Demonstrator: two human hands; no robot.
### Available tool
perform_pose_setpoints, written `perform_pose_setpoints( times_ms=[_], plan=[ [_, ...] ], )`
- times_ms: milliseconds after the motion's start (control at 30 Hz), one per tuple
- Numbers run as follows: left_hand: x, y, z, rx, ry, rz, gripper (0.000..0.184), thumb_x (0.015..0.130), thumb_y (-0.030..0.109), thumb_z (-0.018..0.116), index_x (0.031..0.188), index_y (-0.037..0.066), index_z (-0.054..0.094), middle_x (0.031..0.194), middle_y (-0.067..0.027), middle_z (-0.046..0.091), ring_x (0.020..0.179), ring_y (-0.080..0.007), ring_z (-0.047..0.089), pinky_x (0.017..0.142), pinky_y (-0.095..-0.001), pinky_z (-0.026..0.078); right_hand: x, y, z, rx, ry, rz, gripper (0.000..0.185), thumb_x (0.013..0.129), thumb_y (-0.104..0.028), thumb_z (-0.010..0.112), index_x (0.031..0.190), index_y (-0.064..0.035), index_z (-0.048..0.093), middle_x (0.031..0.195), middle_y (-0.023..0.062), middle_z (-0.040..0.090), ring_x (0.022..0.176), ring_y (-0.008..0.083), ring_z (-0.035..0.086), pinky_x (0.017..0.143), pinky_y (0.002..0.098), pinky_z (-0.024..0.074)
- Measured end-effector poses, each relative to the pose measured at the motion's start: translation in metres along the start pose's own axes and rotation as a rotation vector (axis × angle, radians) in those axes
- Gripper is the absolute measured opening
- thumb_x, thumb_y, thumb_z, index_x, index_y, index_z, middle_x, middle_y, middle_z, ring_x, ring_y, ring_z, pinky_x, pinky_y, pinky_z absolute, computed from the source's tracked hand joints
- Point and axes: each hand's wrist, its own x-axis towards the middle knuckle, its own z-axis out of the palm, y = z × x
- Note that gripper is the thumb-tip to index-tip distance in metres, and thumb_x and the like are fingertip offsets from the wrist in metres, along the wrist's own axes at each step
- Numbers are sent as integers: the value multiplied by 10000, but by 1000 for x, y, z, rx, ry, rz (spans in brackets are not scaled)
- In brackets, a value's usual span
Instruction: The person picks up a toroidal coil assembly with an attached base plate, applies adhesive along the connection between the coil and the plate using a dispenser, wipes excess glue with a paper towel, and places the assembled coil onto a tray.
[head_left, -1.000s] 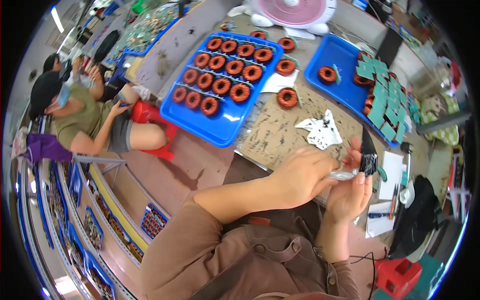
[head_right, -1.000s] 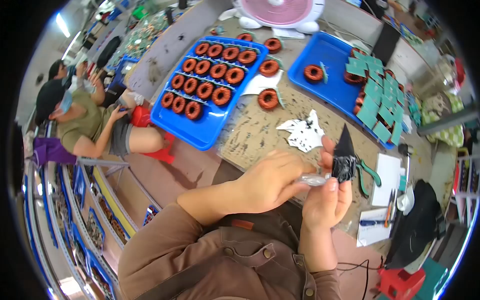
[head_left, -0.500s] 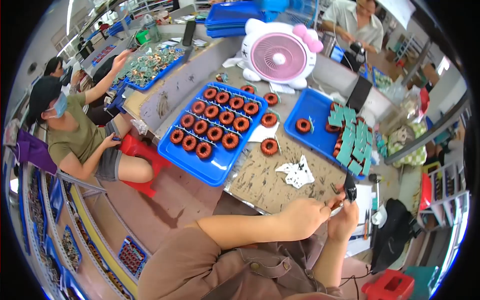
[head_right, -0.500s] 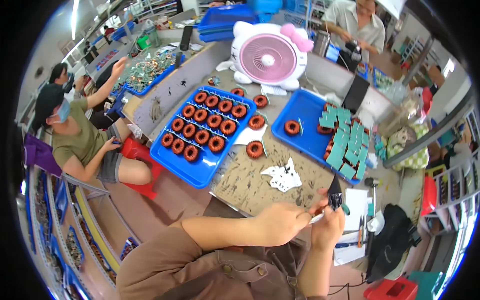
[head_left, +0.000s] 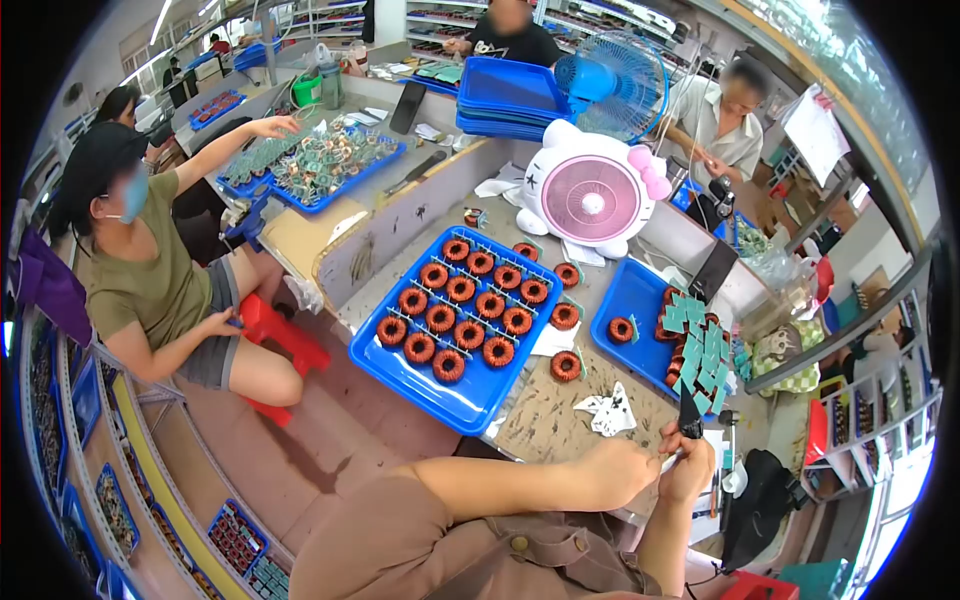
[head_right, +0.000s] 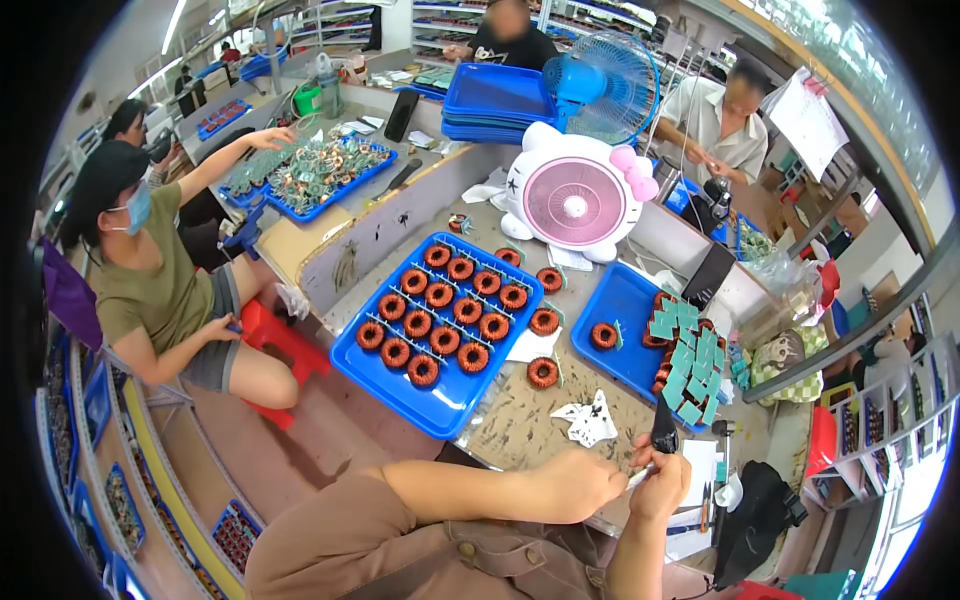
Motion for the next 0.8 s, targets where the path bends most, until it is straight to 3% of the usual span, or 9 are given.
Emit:
perform_pose_setpoints(
  times_ms=[133,333,433,533,633,733,800],
  plan=[
    [0,-9,-6,35,-20,-7,105,683,101,474,725,9,501,639,-120,554,594,-270,569,519,-364,444,7,-2,11,48,53,34,200,664,-78,384,556,64,475,686,190,513,566,206,469,534,290,396],
    [1,-19,-20,21,-125,-18,84,691,122,468,715,44,489,658,-108,530,636,-276,559,545,-374,444,14,6,17,241,148,104,172,682,-65,388,621,64,484,731,167,496,540,202,450,515,284,383],
    [2,-22,-29,-5,-211,-63,111,749,149,460,734,45,495,688,-103,545,667,-288,559,572,-389,441,16,3,15,284,69,140,156,680,-68,412,642,63,487,771,163,507,587,198,467,559,283,387],
    [-4,-31,-28,-123,-248,-111,168,800,199,481,838,42,526,736,-104,544,683,-273,555,603,-367,439,14,-1,13,109,-146,-9,149,702,-70,429,674,59,500,790,147,518,656,186,484,628,277,387],
    [-10,-37,-51,-456,-89,-267,243,819,230,513,963,35,523,782,-98,536,692,-244,545,623,-336,430,12,-14,11,-95,-277,53,149,730,-68,437,685,50,516,816,137,528,713,168,486,683,265,375],
    [-8,-50,-27,-545,305,-247,282,825,208,528,1048,38,498,799,-67,514,673,-169,517,607,-281,416,11,-19,22,-363,-413,100,147,774,-71,440,774,39,537,796,94,550,675,146,534,630,266,420],
    [-3,-49,-16,-917,237,-386,279,845,206,504,1065,34,487,808,-47,504,662,-132,499,590,-254,408,12,-15,30,-438,-550,51,146,797,-51,424,826,39,535,767,86,552,632,148,552,584,268,436]
  ],
)
